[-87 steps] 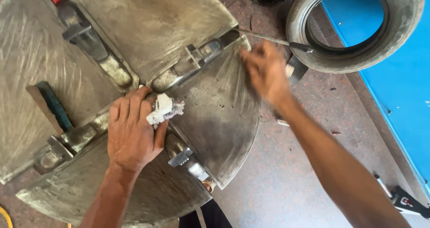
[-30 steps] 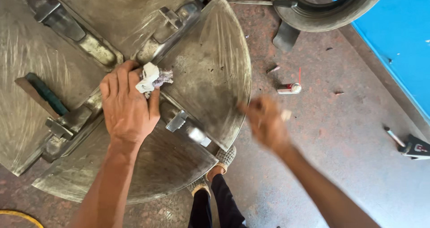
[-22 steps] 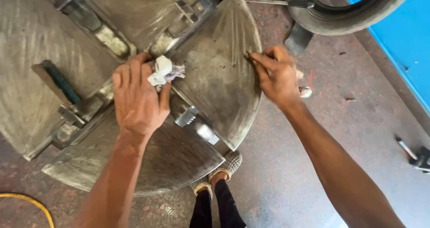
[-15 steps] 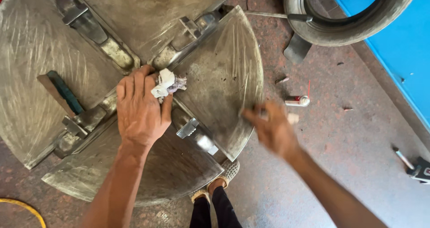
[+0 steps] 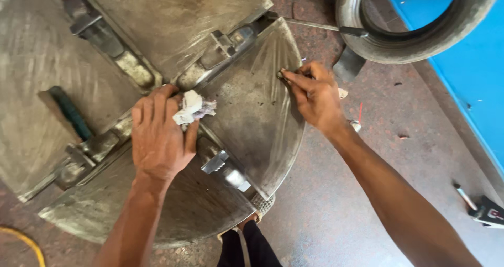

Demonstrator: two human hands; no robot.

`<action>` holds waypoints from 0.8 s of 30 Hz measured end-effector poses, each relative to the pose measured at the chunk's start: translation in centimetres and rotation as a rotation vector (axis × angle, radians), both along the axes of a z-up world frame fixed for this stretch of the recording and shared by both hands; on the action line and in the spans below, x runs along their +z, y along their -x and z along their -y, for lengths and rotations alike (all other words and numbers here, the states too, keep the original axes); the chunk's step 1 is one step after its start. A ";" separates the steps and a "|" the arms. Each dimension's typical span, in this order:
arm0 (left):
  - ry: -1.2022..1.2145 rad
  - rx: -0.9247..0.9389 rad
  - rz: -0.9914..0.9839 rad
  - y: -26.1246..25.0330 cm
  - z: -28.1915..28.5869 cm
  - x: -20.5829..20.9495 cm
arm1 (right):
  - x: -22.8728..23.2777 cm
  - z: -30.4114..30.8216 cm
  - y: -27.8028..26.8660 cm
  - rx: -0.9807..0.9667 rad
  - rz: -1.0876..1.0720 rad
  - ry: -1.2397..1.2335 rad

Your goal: The person scrubs and wipes a large circular metal plate with multiple clamps using a rag and a small brush. They repeatedly rub the surface and crevices of the clamps to remove dirt and grime.

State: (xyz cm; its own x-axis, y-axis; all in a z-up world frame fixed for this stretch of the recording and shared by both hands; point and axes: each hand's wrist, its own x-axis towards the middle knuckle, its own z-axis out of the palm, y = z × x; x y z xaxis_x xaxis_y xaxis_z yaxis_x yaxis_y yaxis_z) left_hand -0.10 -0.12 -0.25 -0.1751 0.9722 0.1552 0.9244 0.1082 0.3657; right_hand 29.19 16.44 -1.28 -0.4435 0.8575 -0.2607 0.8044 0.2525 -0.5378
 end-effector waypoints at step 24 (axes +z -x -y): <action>-0.112 0.046 0.019 0.0 0.2 -0.2 | -1.1 -5.4 4.7 0.106 -0.219 -0.413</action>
State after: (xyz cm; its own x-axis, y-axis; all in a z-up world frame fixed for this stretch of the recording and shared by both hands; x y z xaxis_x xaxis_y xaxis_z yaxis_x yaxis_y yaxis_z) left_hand -0.09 -0.36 -0.46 -0.2235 0.9398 0.2587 0.9122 0.1081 0.3952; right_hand 24.45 21.80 -2.38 -0.5409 0.8166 0.2015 0.6413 0.5554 -0.5294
